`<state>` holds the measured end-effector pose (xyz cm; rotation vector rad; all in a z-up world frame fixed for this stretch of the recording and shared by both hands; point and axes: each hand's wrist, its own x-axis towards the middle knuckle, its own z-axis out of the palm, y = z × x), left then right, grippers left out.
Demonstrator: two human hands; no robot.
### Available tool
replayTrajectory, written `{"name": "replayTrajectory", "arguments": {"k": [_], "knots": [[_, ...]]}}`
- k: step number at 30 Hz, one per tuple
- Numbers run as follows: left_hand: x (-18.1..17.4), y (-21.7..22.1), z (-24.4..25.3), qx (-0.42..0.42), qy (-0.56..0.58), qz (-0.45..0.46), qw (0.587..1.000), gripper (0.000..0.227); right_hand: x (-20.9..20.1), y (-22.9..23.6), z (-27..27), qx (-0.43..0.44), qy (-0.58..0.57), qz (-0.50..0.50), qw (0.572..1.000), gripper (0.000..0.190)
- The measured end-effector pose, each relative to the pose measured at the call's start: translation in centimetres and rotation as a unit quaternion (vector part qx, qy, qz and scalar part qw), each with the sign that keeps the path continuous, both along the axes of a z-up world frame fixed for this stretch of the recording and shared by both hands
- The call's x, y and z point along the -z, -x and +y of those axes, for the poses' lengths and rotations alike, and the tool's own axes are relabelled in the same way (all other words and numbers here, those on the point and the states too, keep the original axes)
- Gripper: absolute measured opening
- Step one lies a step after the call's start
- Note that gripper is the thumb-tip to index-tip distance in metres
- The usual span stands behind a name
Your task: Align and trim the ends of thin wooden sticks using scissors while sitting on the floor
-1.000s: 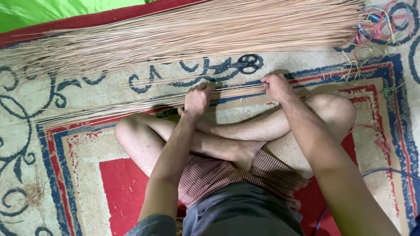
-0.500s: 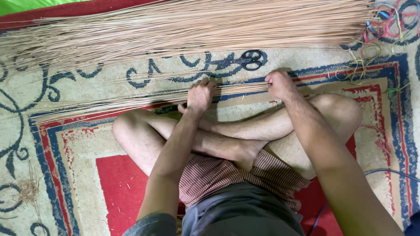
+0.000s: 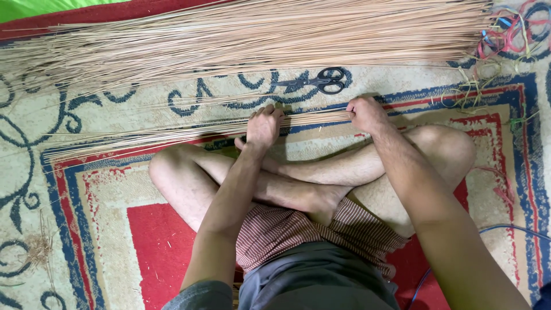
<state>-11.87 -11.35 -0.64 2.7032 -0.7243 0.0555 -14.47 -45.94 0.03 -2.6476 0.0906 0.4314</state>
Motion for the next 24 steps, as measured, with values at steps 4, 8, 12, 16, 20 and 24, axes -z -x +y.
{"name": "replayTrajectory", "arguments": {"k": [4,8,12,16,20,24], "knots": [[0.2,0.0,0.1,0.006,-0.005,-0.004,1.0,0.011,-1.3,0.2,0.4,-0.017,0.007,-0.004,1.0,0.013],[0.1,0.1,0.0,0.003,0.007,-0.001,1.0,0.011,-1.8,0.4,0.5,-0.003,0.006,-0.012,1.0,0.013],[-1.2,0.0,-0.2,-0.012,0.005,-0.045,0.999,0.012,-1.4,0.7,0.1,0.027,-0.02,-0.039,0.999,0.015],[-1.2,-0.5,0.5,-0.024,0.009,-0.063,0.998,0.012,-4.4,1.4,0.4,0.045,-0.097,-0.088,0.99,0.017],[-3.7,-0.6,1.4,-0.005,0.035,-0.001,0.999,0.015,-9.8,2.8,1.2,0.124,-0.279,-0.095,0.948,0.024],[-8.5,-0.4,1.5,0.008,0.076,0.048,0.996,0.015,-11.3,3.0,1.2,0.227,-0.429,-0.102,0.868,0.027]]}}
